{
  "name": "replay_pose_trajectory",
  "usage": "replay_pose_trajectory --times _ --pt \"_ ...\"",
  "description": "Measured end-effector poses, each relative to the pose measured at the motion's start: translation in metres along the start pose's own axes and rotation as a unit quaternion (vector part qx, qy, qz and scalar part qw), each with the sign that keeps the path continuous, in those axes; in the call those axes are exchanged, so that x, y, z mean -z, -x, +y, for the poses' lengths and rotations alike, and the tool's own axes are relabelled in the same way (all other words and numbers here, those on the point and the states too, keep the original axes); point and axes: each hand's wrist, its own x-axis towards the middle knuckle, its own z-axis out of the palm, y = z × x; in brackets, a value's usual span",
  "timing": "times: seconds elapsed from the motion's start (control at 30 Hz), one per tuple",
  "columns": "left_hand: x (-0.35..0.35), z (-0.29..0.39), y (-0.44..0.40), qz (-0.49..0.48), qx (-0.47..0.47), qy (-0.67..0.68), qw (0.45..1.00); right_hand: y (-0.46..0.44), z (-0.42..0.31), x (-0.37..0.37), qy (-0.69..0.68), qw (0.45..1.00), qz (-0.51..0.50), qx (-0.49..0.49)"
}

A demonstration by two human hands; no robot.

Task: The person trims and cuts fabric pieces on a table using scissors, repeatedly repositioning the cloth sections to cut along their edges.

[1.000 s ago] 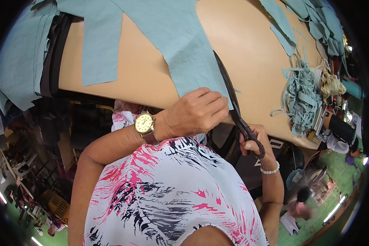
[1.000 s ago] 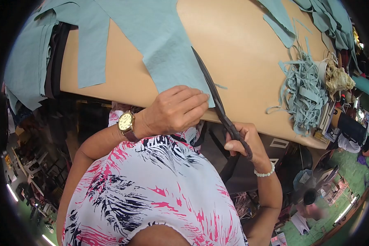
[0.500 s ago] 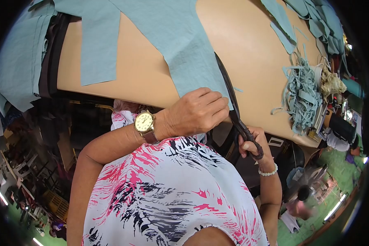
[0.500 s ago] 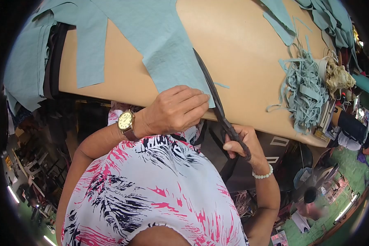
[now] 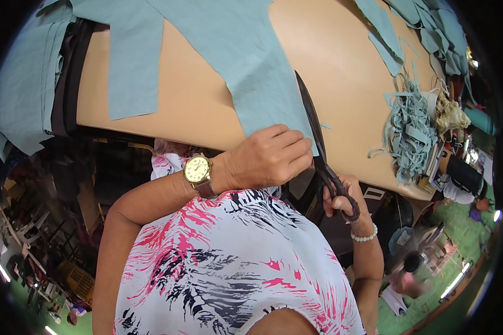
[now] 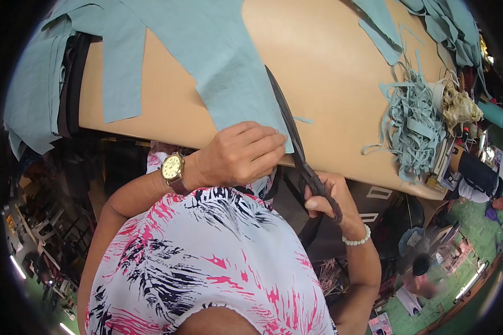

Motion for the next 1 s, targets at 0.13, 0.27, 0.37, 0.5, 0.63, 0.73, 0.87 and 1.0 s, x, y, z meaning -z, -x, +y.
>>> replay_pose_trajectory --times 0.13,0.27,0.37,0.5,0.63,0.73,0.87,1.0 --pt "0.001 0.001 0.0 0.011 -0.014 0.006 1.0 -0.009 -0.01 -0.004 0.022 1.0 0.007 0.002" --pt "0.001 0.002 0.0 0.034 -0.019 0.005 0.999 -0.016 -0.015 -0.006 0.028 1.0 -0.003 0.013" --pt "0.003 0.003 0.002 0.008 -0.024 0.022 0.999 -0.019 -0.018 -0.008 0.013 1.0 -0.009 0.026" --pt "0.002 0.003 0.004 0.004 -0.025 0.017 1.0 -0.02 -0.018 -0.01 0.016 1.0 -0.005 0.025" --pt "0.003 0.003 0.005 -0.003 -0.027 0.018 0.999 -0.019 -0.016 -0.008 0.02 1.0 -0.004 0.022" --pt "0.003 0.003 0.005 -0.007 -0.027 0.021 0.999 -0.018 -0.015 -0.006 0.021 0.999 -0.002 0.023" --pt "0.002 0.003 0.006 -0.003 -0.027 0.028 0.999 -0.018 -0.013 -0.005 0.014 1.0 -0.004 0.027" --pt "0.015 0.001 0.001 0.016 0.01 0.073 0.997 -0.02 -0.012 -0.003 0.008 1.0 -0.016 0.024"
